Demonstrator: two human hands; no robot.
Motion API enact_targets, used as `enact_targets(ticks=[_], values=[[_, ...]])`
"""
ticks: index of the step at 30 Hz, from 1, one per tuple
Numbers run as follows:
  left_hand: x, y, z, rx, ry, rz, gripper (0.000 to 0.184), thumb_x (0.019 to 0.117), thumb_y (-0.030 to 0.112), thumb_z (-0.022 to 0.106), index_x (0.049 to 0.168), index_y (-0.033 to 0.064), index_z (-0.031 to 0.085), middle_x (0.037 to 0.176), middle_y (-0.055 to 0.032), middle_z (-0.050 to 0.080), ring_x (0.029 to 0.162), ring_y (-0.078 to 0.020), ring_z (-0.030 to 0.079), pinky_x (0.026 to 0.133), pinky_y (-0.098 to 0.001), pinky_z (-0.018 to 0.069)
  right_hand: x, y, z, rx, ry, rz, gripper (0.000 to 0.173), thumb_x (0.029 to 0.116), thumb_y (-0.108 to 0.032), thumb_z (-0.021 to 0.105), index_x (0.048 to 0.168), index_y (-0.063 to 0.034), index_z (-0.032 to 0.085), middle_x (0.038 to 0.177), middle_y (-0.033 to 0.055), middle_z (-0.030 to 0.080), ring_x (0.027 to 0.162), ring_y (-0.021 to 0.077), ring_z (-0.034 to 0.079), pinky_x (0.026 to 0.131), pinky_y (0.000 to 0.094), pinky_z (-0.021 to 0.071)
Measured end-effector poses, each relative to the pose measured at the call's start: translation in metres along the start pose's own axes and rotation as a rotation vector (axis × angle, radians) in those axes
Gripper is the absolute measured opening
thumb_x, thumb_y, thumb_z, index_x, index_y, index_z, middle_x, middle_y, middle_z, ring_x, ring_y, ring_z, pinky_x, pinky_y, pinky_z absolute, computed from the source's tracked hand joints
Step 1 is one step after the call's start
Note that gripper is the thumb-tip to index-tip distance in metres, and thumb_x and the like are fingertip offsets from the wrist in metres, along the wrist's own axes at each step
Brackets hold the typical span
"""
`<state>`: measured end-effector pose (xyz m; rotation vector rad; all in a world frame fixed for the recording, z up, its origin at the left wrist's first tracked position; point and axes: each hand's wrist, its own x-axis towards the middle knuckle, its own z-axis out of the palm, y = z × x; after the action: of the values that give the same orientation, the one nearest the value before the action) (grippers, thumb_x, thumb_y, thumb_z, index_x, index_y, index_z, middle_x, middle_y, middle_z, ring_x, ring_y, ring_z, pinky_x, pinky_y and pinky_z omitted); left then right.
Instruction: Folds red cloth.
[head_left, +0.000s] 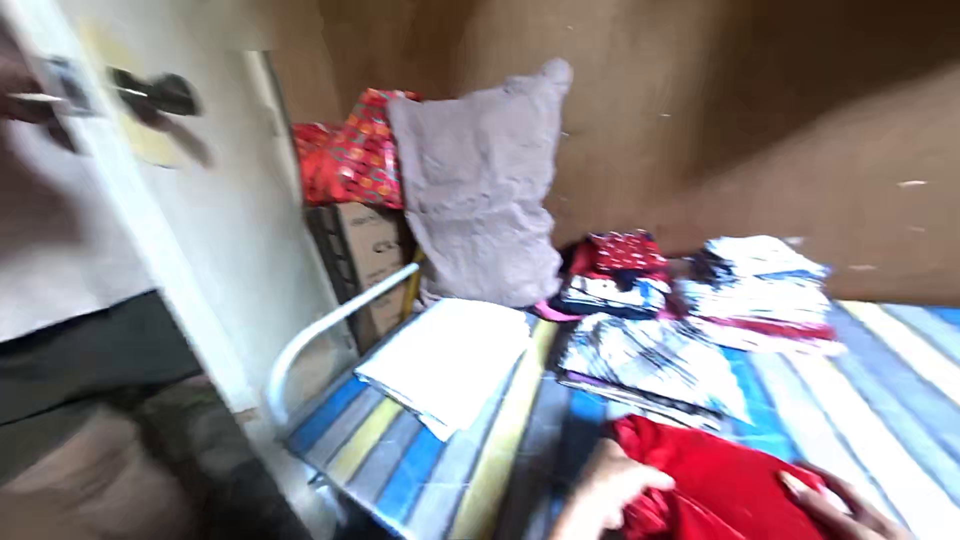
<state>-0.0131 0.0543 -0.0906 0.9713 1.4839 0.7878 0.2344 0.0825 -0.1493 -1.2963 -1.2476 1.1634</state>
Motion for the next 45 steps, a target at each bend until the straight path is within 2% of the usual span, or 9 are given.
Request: enact_targets(ticks=[5, 7, 18, 23, 26, 29, 33, 38, 45], values=[[-0.011, 0.022, -0.001, -0.100, -0.019, 0.178, 0.043, 0.0887, 0.002, 0.073, 0.125, -0.0071, 0.051, 0.108, -0.0176, 0.064, 0.097, -0.0205, 0.065, 0.086, -0.0381, 0.0555, 0.021, 0.012, 0.017, 0.012, 0.374, -0.218, 0.032, 0.1018, -0.010, 0.052, 0.127, 0.0090, 0.055, 0.085, 0.0044, 0.064, 0.067, 0.0001, 0.060, 0.064, 0.0200, 0.0536], [-0.015, 0.046, 0.000, -0.113, -0.049, 0.238, 0.047, 0.0877, -0.001, 0.071, 0.130, -0.0072, 0.050, 0.111, -0.0176, 0.065, 0.100, -0.0192, 0.066, 0.088, -0.0363, 0.0565, 0.027, 0.016, 0.016, -0.004, 0.419, -0.264, 0.032, 0.0994, -0.009, 0.053, 0.125, 0.0100, 0.057, 0.086, 0.0067, 0.065, 0.070, 0.0035, 0.061, 0.068, 0.0242, 0.0540], [0.041, 0.220, -0.032, -0.334, 0.000, 0.622, 0.004, 0.1005, 0.010, 0.058, 0.103, 0.0072, 0.060, 0.080, -0.0027, 0.070, 0.069, -0.0094, 0.069, 0.063, -0.0274, 0.0594, 0.026, 0.012, 0.023, 0.054, 0.373, -0.261, 0.023, 0.0990, -0.003, 0.050, 0.114, 0.0103, 0.060, 0.079, 0.0059, 0.067, 0.060, 0.0079, 0.064, 0.059, 0.0266, 0.0572], [0.153, 0.163, -0.060, -0.035, 0.119, 0.389, 0.045, 0.0980, 0.018, 0.067, 0.136, -0.0021, 0.054, 0.118, -0.0212, 0.067, 0.105, -0.0304, 0.066, 0.092, -0.0520, 0.0548, 0.024, 0.009, 0.025, 0.052, 0.350, -0.227, 0.019, 0.0985, 0.001, 0.051, 0.111, 0.0087, 0.062, 0.080, 0.0058, 0.067, 0.062, 0.0082, 0.065, 0.059, 0.0255, 0.0577], [0.198, 0.097, -0.065, 0.040, 0.200, 0.214, 0.041, 0.0996, 0.015, 0.066, 0.133, -0.0073, 0.056, 0.124, -0.0252, 0.064, 0.112, -0.0333, 0.062, 0.097, -0.0529, 0.0494, 0.020, 0.005, 0.026, 0.027, 0.325, -0.212, 0.019, 0.0984, 0.002, 0.051, 0.111, 0.0102, 0.062, 0.082, 0.0076, 0.067, 0.065, 0.0091, 0.066, 0.062, 0.0266, 0.0580], [0.200, 0.097, -0.066, 0.017, 0.162, 0.166, 0.032, 0.1012, 0.012, 0.063, 0.127, -0.0051, 0.057, 0.113, -0.0197, 0.066, 0.100, -0.0266, 0.063, 0.090, -0.0461, 0.0517, 0.020, 0.005, 0.025, 0.003, 0.322, -0.216, 0.019, 0.0980, 0.002, 0.051, 0.110, 0.0096, 0.063, 0.081, 0.0072, 0.067, 0.064, 0.0090, 0.066, 0.062, 0.0265, 0.0575], [0.198, 0.116, -0.071, 0.404, 0.227, 0.179, 0.046, 0.0964, 0.015, 0.072, 0.131, -0.0103, 0.055, 0.125, -0.0280, 0.063, 0.115, -0.0363, 0.062, 0.100, -0.0532, 0.0479, 0.020, 0.008, 0.027, 0.009, 0.329, -0.227, 0.018, 0.0974, 0.001, 0.052, 0.108, 0.0082, 0.064, 0.080, 0.0051, 0.067, 0.063, 0.0068, 0.065, 0.061, 0.0245, 0.0572], [0.171, 0.162, -0.047, 0.868, 0.478, 0.464, 0.069, 0.0922, 0.018, 0.076, 0.148, -0.0058, 0.044, 0.136, -0.0378, 0.055, 0.128, -0.0556, 0.052, 0.105, -0.0713, 0.0401, 0.020, 0.011, 0.025, -0.014, 0.338, -0.208, 0.017, 0.0986, 0.002, 0.053, 0.109, 0.0079, 0.065, 0.084, 0.0073, 0.068, 0.065, 0.0079, 0.066, 0.062, 0.0248, 0.0572], [0.093, 0.222, 0.032, 0.757, 0.536, 0.946, 0.054, 0.1088, 0.048, 0.040, 0.150, 0.0171, 0.053, 0.153, -0.0183, 0.050, 0.144, -0.0407, 0.043, 0.110, -0.0708, 0.0301, 0.020, 0.010, 0.025, -0.038, 0.343, -0.228, 0.016, 0.0979, 0.001, 0.053, 0.107, 0.0064, 0.065, 0.082, 0.0047, 0.068, 0.064, 0.0052, 0.065, 0.060, 0.0221, 0.0567]])
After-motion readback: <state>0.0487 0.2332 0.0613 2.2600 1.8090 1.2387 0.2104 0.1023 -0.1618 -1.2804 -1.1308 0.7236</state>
